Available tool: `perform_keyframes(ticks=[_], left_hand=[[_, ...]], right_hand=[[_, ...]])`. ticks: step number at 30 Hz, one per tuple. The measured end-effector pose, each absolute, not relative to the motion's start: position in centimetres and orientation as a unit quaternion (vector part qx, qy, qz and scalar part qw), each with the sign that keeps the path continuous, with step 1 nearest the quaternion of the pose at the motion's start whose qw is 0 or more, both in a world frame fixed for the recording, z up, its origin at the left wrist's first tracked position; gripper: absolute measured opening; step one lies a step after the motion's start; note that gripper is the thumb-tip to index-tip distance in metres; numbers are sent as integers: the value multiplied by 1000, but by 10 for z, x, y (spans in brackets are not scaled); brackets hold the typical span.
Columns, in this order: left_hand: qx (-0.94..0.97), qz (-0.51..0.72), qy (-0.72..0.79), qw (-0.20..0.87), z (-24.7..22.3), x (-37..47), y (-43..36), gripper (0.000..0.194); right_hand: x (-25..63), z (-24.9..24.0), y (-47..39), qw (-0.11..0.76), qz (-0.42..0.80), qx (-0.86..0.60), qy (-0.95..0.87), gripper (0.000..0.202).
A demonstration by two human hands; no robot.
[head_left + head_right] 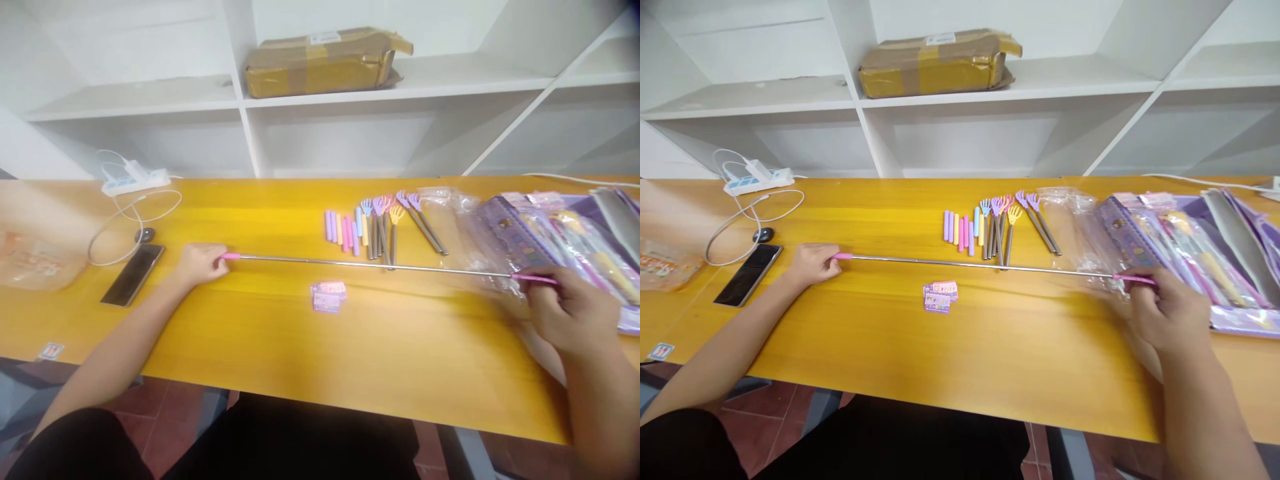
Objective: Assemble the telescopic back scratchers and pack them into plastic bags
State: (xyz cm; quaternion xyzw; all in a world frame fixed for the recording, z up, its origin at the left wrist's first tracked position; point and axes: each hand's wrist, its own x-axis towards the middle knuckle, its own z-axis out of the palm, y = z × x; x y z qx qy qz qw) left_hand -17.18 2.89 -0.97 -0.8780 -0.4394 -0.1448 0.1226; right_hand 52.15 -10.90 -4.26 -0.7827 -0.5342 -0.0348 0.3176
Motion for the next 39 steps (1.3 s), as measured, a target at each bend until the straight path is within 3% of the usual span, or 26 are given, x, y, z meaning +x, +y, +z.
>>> perform_keyframes(ticks=[6,12,15,20,23,27,32,39], left_hand=[[-866,-172,-427,196,25,-192,26,17],[-824,-160,-483,250,62,-194,26,45],[-821,-150,-488,256,72,-195,28,41],[-809,-71,-524,257,66,-180,19,28],[-819,0,-546,174,49,-138,4,19],[-839,23,-534,104,25,-66,-23,21],[-839,39,-542,28,14,-31,-47,21],[-850,59,-524,12,5,-31,-54,21]], right_hand=[[520,-18,-105,241,-58,-785,-568,32],[500,15,-97,252,-92,-799,-539,37],[494,27,-92,244,-118,-794,-544,35],[480,34,-78,140,-140,-813,-547,30],[436,32,-70,77,-83,-787,-606,27],[346,18,-69,11,-62,-671,-739,28],[285,1,-86,60,-157,-593,-787,24],[265,-18,-107,113,-209,-521,-820,16]])
